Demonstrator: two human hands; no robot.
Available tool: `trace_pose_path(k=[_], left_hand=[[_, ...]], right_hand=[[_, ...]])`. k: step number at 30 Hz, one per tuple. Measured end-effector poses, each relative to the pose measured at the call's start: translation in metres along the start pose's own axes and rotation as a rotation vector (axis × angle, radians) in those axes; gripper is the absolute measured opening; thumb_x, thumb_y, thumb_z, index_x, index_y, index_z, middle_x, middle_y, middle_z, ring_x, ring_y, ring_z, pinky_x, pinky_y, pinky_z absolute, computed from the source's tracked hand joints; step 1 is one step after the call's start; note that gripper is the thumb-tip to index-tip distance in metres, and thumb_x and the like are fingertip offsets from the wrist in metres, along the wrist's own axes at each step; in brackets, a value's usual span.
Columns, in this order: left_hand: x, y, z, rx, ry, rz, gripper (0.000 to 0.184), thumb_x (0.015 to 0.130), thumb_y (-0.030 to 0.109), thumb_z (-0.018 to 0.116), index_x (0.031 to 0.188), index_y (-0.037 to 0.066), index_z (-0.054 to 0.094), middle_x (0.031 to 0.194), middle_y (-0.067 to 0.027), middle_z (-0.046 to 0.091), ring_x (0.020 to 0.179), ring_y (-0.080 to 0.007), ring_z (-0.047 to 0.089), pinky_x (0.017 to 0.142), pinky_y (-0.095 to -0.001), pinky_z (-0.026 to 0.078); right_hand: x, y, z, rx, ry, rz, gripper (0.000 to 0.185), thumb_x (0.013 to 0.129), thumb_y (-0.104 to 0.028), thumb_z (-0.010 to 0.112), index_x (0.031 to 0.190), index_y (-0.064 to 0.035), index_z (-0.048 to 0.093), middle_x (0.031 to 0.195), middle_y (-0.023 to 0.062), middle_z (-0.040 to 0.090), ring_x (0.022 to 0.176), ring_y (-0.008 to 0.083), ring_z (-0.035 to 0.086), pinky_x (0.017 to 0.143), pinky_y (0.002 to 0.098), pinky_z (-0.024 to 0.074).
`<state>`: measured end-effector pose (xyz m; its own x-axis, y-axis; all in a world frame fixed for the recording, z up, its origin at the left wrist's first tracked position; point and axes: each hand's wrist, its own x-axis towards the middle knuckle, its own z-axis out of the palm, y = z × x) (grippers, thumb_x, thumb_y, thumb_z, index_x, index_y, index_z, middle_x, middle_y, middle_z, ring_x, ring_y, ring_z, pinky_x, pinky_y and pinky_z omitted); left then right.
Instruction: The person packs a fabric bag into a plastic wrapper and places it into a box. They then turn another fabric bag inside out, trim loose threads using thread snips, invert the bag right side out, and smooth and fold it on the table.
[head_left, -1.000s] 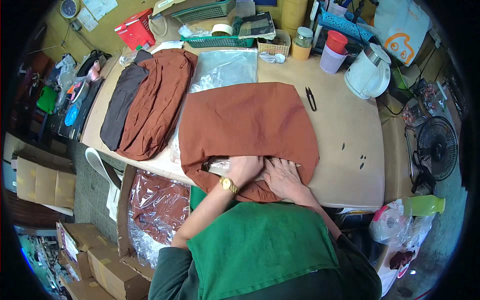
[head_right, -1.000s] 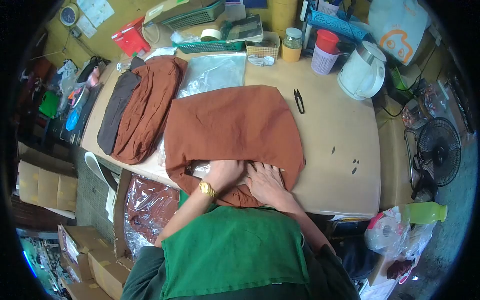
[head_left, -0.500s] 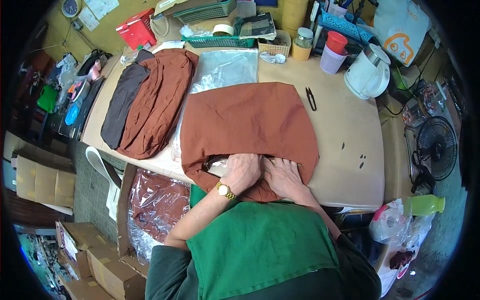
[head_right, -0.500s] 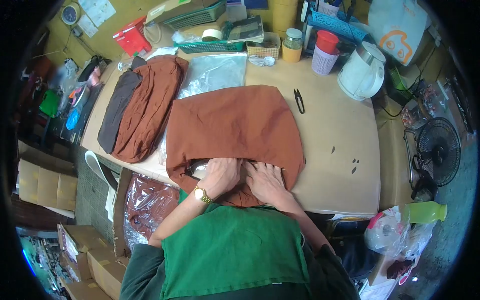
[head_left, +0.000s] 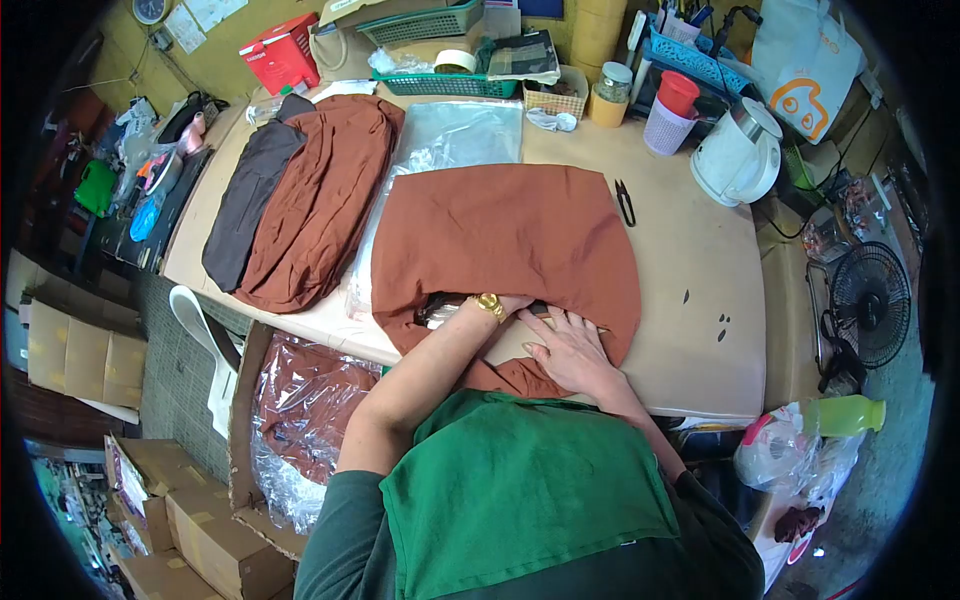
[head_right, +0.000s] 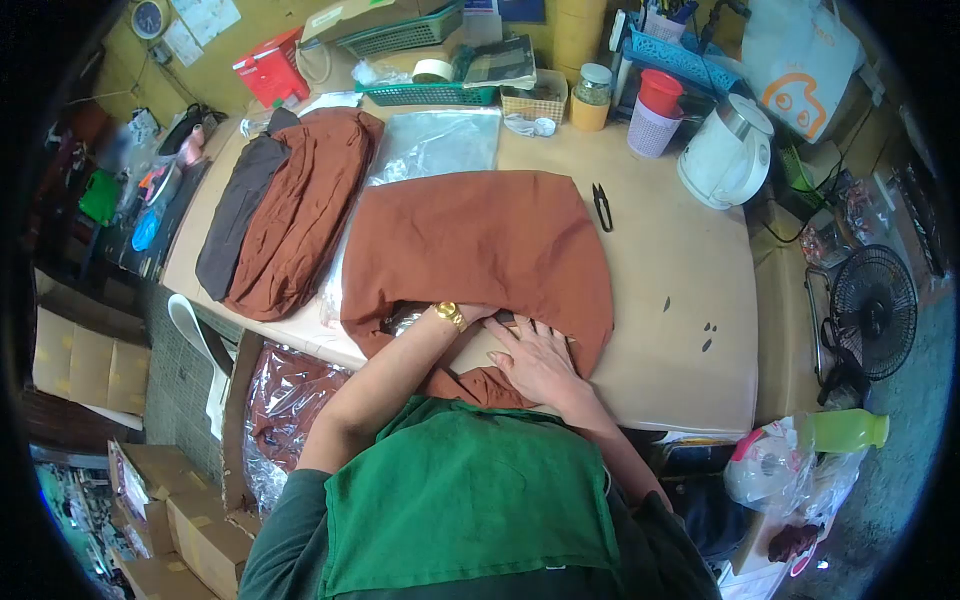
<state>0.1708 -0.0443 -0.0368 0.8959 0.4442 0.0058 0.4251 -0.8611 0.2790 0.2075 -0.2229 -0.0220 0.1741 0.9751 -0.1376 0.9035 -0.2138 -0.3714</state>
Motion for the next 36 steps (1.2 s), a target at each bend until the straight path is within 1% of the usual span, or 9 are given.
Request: trace_pose_path(k=[9,15,19,22,24,27,30,34,36], left_hand=[[0.014,-0.003,-0.004,-0.01,-0.02,-0.01,0.028,0.091,0.017,0.05,0.109,-0.001,0.061,0.095,-0.0213,0.067,0.085,-0.0368,0.066,0.08,-0.0442,0.051],[-0.053,0.026,-0.033,-0.017,-0.031,0.122,0.028,0.092,0.017,0.05,0.112,-0.001,0.06,0.094,-0.0205,0.068,0.083,-0.0364,0.066,0.076,-0.0424,0.052],[-0.117,0.008,-0.048,-0.266,0.243,0.507,0.036,0.094,0.019,0.051,0.123,-0.002,0.054,0.095,-0.0207,0.067,0.085,-0.0355,0.066,0.075,-0.0427,0.053],[-0.142,-0.024,-0.043,-0.083,-0.153,0.1,0.044,0.092,0.015,0.058,0.133,0.001,0.051,0.113,-0.0208,0.065,0.101,-0.0343,0.065,0.083,-0.0423,0.053],[-0.15,-0.019,-0.054,-0.372,0.212,0.496,0.035,0.091,0.013,0.059,0.124,0.002,0.057,0.103,-0.0168,0.068,0.096,-0.0327,0.065,0.081,-0.0423,0.053],[-0.166,-0.014,-0.074,-0.402,0.356,0.195,0.032,0.081,0.023,0.074,0.104,0.004,0.062,0.096,-0.0149,0.066,0.09,-0.0329,0.064,0.078,-0.0421,0.052],[-0.175,-0.014,-0.067,-0.231,0.322,-0.094,0.029,0.078,0.025,0.078,0.088,0.003,0.061,0.086,-0.0141,0.064,0.081,-0.0329,0.063,0.07,-0.0417,0.05],[-0.172,-0.016,-0.041,-0.227,0.269,-0.199,0.022,0.08,0.019,0.074,0.086,0.002,0.063,0.082,-0.0169,0.066,0.077,-0.035,0.065,0.069,-0.043,0.051],[-0.17,-0.017,-0.034,-0.273,0.302,-0.177,0.015,0.083,0.014,0.07,0.085,0.001,0.065,0.08,-0.019,0.067,0.073,-0.0364,0.065,0.067,-0.0433,0.051]], right_hand=[[0.0,-0.001,-0.009,0.022,-0.014,-0.003,0.058,0.096,-0.034,0.052,0.15,-0.0219,0.035,0.143,0.023,0.039,0.129,0.0398,0.04,0.105,0.053,0.0318],[-0.001,0.014,-0.002,0.068,0.163,0.019,0.059,0.094,-0.036,0.056,0.141,-0.0053,0.038,0.14,0.027,0.041,0.127,0.0442,0.041,0.104,0.0541,0.0325],[-0.008,0.037,-0.024,0.044,0.222,0.103,0.057,0.095,-0.042,0.055,0.125,0.0068,0.047,0.118,0.0308,0.057,0.114,0.0455,0.053,0.098,0.0548,0.0372],[-0.003,0.067,-0.045,0.19,-0.065,0.253,0.053,0.098,-0.044,0.05,0.091,0.0066,0.063,0.099,0.0318,0.063,0.102,0.0445,0.06,0.086,0.0515,0.0453],[0.007,0.066,-0.054,0.113,-0.059,0.268,0.052,0.097,-0.043,0.051,0.087,0.0063,0.063,0.095,0.0303,0.064,0.097,0.0447,0.061,0.084,0.0518,0.0459],[0.012,0.065,-0.06,0.031,0.045,0.264,0.043,0.094,-0.035,0.057,0.079,0.0047,0.064,0.085,0.0256,0.065,0.085,0.0428,0.063,0.078,0.051,0.0474],[0.002,0.043,-0.054,0.147,0.405,-0.023,0.02,0.088,-0.021,0.063,0.084,-0.0016,0.066,0.083,0.0197,0.065,0.081,0.0378,0.064,0.073,0.0474,0.049],[0.007,-0.009,-0.016,0.52,0.141,-0.152,0.018,0.085,-0.019,0.068,0.092,-0.0028,0.067,0.088,0.0147,0.071,0.081,0.0291,0.069,0.071,0.0384,0.0521],[0.014,-0.034,-0.003,0.558,0.163,-0.148,0.025,0.081,-0.023,0.072,0.096,-0.0049,0.064,0.085,0.0135,0.07,0.079,0.0353,0.067,0.071,0.0461,0.0504]])
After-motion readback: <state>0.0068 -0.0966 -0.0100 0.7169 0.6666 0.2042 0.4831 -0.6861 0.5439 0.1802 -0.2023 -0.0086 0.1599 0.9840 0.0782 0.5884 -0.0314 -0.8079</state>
